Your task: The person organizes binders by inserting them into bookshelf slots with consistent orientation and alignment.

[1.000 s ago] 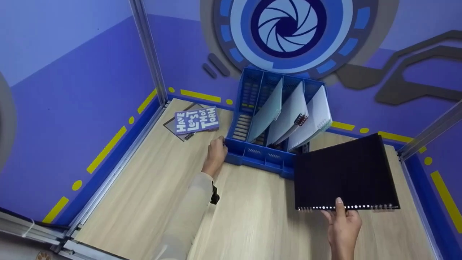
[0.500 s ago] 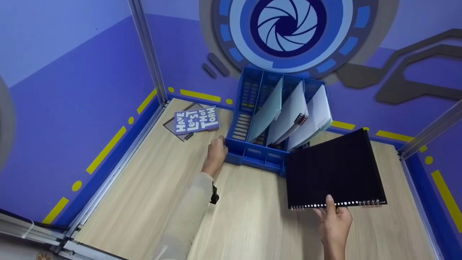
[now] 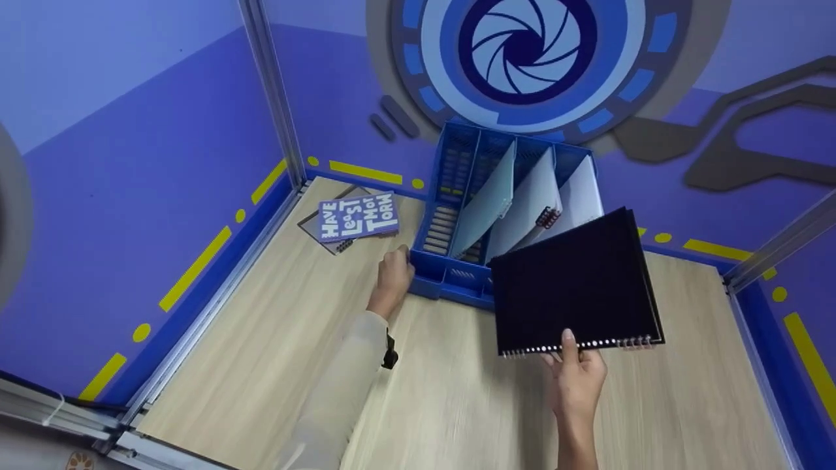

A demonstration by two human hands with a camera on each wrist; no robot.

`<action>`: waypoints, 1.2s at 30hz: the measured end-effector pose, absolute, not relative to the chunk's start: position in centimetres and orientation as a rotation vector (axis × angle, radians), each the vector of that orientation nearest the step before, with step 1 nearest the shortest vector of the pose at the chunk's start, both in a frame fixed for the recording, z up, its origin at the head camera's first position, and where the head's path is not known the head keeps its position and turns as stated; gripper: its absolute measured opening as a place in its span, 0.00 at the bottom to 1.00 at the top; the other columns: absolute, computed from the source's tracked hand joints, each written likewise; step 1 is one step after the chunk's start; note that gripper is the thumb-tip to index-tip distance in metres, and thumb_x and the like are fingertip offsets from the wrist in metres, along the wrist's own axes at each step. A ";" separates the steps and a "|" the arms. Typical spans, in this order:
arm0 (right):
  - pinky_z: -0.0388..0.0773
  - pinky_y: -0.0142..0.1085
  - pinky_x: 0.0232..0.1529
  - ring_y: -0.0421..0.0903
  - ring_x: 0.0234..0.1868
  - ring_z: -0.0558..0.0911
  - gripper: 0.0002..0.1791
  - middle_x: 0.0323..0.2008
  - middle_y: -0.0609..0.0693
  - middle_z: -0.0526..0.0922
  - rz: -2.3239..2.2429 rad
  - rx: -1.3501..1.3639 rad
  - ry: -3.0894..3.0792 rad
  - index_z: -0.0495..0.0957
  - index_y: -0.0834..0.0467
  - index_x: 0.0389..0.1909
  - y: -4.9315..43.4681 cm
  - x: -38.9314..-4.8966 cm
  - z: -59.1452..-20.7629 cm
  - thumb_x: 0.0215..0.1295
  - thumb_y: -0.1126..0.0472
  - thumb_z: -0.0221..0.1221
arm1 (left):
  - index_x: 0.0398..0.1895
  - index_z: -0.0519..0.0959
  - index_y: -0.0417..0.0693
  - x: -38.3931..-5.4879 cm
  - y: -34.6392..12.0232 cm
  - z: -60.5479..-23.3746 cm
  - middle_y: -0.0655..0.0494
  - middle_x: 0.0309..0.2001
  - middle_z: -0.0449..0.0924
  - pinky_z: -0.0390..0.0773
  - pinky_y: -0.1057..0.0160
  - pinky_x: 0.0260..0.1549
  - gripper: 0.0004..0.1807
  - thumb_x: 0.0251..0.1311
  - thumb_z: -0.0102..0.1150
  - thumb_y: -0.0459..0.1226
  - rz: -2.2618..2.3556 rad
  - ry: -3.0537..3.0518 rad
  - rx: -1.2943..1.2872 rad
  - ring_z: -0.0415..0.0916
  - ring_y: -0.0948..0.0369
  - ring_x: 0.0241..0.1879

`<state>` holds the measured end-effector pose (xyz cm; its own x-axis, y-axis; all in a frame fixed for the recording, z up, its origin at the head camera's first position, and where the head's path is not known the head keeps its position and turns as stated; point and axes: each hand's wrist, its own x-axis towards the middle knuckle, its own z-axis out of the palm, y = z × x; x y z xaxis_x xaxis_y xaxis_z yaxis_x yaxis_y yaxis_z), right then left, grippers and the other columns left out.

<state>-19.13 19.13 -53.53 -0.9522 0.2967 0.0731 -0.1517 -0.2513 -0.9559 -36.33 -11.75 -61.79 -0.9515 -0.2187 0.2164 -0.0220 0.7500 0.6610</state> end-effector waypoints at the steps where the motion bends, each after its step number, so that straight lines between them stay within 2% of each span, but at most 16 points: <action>1: 0.80 0.42 0.53 0.42 0.55 0.85 0.24 0.53 0.50 0.84 2.292 -0.164 -1.702 0.66 0.70 0.69 18.8 -19.3 -53.5 0.79 0.61 0.49 | 0.31 0.75 0.40 -36.3 -11.8 -61.8 0.43 0.32 0.83 0.79 0.47 0.31 0.04 0.59 0.56 0.25 -1.005 -2.671 0.192 0.81 0.46 0.30; 11: 0.80 0.41 0.53 0.41 0.53 0.85 0.23 0.58 0.64 0.81 2.281 -0.164 -1.700 0.68 0.72 0.67 15.8 -21.4 -53.1 0.79 0.62 0.50 | 0.31 0.75 0.42 -36.3 -11.7 -61.8 0.44 0.32 0.83 0.79 0.48 0.31 0.04 0.59 0.57 0.26 -1.015 -2.668 0.209 0.81 0.47 0.31; 13: 0.81 0.39 0.52 0.39 0.50 0.85 0.22 0.55 0.62 0.82 2.255 -0.182 -1.719 0.69 0.73 0.65 15.1 -22.0 -53.0 0.79 0.61 0.50 | 0.31 0.75 0.42 -36.3 -11.7 -61.8 0.44 0.31 0.83 0.78 0.49 0.30 0.04 0.59 0.57 0.26 -1.011 -2.669 0.212 0.81 0.47 0.30; 16: 0.83 0.36 0.49 0.36 0.40 0.82 0.21 0.49 0.57 0.83 2.214 -0.204 -1.760 0.72 0.72 0.62 14.0 -22.9 -53.0 0.79 0.61 0.51 | 0.30 0.75 0.42 -36.2 -11.8 -61.8 0.44 0.31 0.83 0.78 0.49 0.30 0.04 0.59 0.57 0.26 -1.012 -2.662 0.212 0.80 0.47 0.30; 19: 0.84 0.34 0.45 0.36 0.28 0.70 0.15 0.38 0.52 0.76 2.160 -0.243 -1.815 0.74 0.70 0.52 12.9 -24.1 -53.0 0.79 0.60 0.51 | 0.29 0.75 0.42 -36.2 -11.9 -61.8 0.44 0.31 0.83 0.78 0.48 0.30 0.05 0.58 0.58 0.26 -1.013 -2.642 0.205 0.81 0.47 0.30; 21: 0.84 0.34 0.43 0.36 0.26 0.67 0.12 0.33 0.50 0.70 2.125 -0.250 -1.838 0.73 0.68 0.43 12.2 -25.0 -53.0 0.79 0.60 0.51 | 0.29 0.75 0.42 -36.1 -11.9 -61.9 0.43 0.31 0.83 0.79 0.47 0.31 0.05 0.58 0.58 0.26 -1.007 -2.634 0.198 0.81 0.46 0.30; 23: 0.84 0.33 0.42 0.37 0.26 0.69 0.11 0.32 0.50 0.68 2.104 -0.255 -1.842 0.72 0.66 0.40 11.6 -25.9 -53.0 0.79 0.60 0.51 | 0.29 0.75 0.41 -36.0 -11.9 -62.0 0.43 0.31 0.83 0.79 0.46 0.31 0.04 0.57 0.58 0.25 -0.995 -2.631 0.189 0.82 0.45 0.30; 25: 0.84 0.33 0.42 0.39 0.31 0.76 0.12 0.34 0.53 0.73 2.092 -0.254 -1.842 0.74 0.67 0.43 11.1 -26.6 -53.1 0.79 0.60 0.51 | 0.30 0.76 0.41 -36.0 -11.9 -62.0 0.42 0.31 0.83 0.80 0.46 0.32 0.04 0.57 0.59 0.25 -0.974 -2.627 0.176 0.83 0.44 0.31; 27: 0.84 0.35 0.44 0.44 0.41 0.81 0.15 0.41 0.58 0.78 2.089 -0.252 -1.853 0.76 0.69 0.52 10.7 -27.3 -53.1 0.79 0.61 0.50 | 0.30 0.75 0.40 -36.0 -11.9 -62.0 0.41 0.31 0.83 0.80 0.45 0.32 0.04 0.56 0.59 0.25 -0.957 -2.617 0.157 0.83 0.43 0.32; 28: 0.84 0.36 0.46 0.47 0.46 0.82 0.17 0.47 0.61 0.80 2.097 -0.241 -1.853 0.75 0.69 0.58 10.5 -27.7 -53.1 0.80 0.61 0.49 | 0.29 0.75 0.40 -36.0 -11.8 -62.0 0.40 0.31 0.83 0.80 0.45 0.32 0.04 0.56 0.59 0.25 -0.949 -2.611 0.150 0.83 0.42 0.32; 31: 0.83 0.41 0.51 0.53 0.57 0.80 0.20 0.56 0.66 0.79 2.097 -0.222 -1.871 0.72 0.68 0.64 10.1 -28.6 -53.0 0.80 0.61 0.47 | 0.29 0.75 0.40 -35.9 -11.8 -62.0 0.40 0.31 0.83 0.80 0.44 0.32 0.04 0.56 0.59 0.25 -0.940 -2.606 0.142 0.83 0.42 0.32; 34: 0.82 0.43 0.52 0.53 0.57 0.80 0.20 0.54 0.63 0.80 2.076 -0.233 -1.888 0.73 0.67 0.64 9.6 -29.4 -52.7 0.81 0.60 0.47 | 0.30 0.75 0.40 -36.0 -11.7 -62.0 0.40 0.31 0.83 0.81 0.44 0.32 0.04 0.56 0.60 0.25 -0.936 -2.612 0.142 0.83 0.42 0.32; 36: 0.83 0.42 0.50 0.52 0.49 0.81 0.18 0.45 0.60 0.79 2.045 -0.255 -1.901 0.75 0.68 0.57 9.4 -29.9 -52.4 0.81 0.59 0.47 | 0.31 0.76 0.39 -36.1 -11.7 -61.9 0.40 0.31 0.83 0.81 0.44 0.33 0.04 0.57 0.60 0.25 -0.934 -2.618 0.139 0.84 0.42 0.32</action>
